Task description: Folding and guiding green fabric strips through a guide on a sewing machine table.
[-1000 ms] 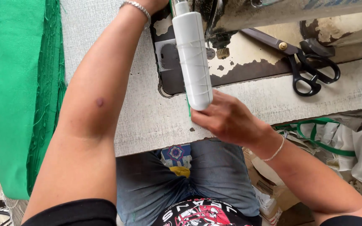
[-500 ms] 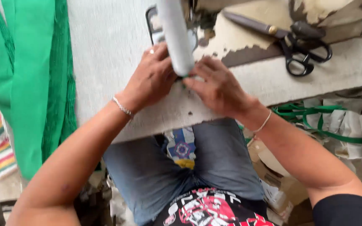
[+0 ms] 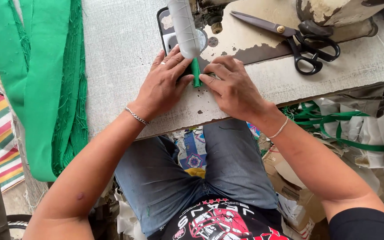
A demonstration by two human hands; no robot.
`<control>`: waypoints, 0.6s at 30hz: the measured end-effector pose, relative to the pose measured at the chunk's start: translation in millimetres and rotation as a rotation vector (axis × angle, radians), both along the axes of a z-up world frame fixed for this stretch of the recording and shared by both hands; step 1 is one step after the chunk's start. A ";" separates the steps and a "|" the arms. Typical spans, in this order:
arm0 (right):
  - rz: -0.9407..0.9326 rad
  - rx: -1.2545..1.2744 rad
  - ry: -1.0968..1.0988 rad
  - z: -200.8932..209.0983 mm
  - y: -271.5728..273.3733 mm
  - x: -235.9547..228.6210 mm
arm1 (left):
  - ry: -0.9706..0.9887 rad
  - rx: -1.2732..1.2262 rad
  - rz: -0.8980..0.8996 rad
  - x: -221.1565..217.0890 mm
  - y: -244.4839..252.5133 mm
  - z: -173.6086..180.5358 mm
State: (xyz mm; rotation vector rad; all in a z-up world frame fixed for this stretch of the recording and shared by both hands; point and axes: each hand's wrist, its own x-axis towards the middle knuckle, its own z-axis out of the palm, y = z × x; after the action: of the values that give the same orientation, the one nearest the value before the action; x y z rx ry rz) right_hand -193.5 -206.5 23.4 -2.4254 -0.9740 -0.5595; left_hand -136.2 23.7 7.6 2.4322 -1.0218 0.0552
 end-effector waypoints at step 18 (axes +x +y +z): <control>0.079 0.025 0.133 -3.0 -13.6 4.4 | -0.115 -0.017 0.165 -15.5 -10.7 -6.3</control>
State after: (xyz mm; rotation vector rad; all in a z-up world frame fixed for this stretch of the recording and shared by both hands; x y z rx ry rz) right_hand -189.2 -220.1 20.4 -2.3573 -0.9963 -0.3748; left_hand -151.7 13.0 1.3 2.5172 -0.8629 0.2611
